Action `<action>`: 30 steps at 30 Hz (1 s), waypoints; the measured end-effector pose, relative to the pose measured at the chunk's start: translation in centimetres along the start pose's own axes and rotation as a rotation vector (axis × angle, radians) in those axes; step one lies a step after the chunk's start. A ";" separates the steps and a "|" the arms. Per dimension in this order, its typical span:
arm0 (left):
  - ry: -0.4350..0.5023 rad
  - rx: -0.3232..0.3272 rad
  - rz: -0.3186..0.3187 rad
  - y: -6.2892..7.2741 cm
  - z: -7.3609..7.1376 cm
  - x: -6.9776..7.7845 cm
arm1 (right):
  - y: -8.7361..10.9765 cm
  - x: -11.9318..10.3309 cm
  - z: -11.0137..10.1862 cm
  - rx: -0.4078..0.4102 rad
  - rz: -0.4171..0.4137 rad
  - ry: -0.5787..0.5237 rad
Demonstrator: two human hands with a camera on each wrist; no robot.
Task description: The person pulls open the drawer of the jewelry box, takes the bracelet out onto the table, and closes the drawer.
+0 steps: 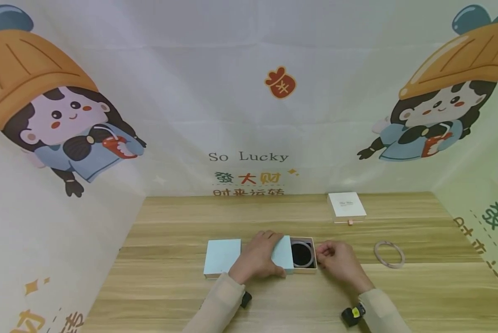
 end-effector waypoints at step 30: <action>0.038 -0.006 -0.001 -0.1 0.1 0.0 | 0.0 0.5 -1.5 -0.017 -0.062 0.022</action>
Point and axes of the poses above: each hand's wrist, its own y-axis away from the middle knuckle, its own z-axis out of the palm, x = y × z, the point moved 10 cm from there along -y, towards the middle knuckle, and after that the axes turned 4 degrees about -y, right-handed, at the moved point
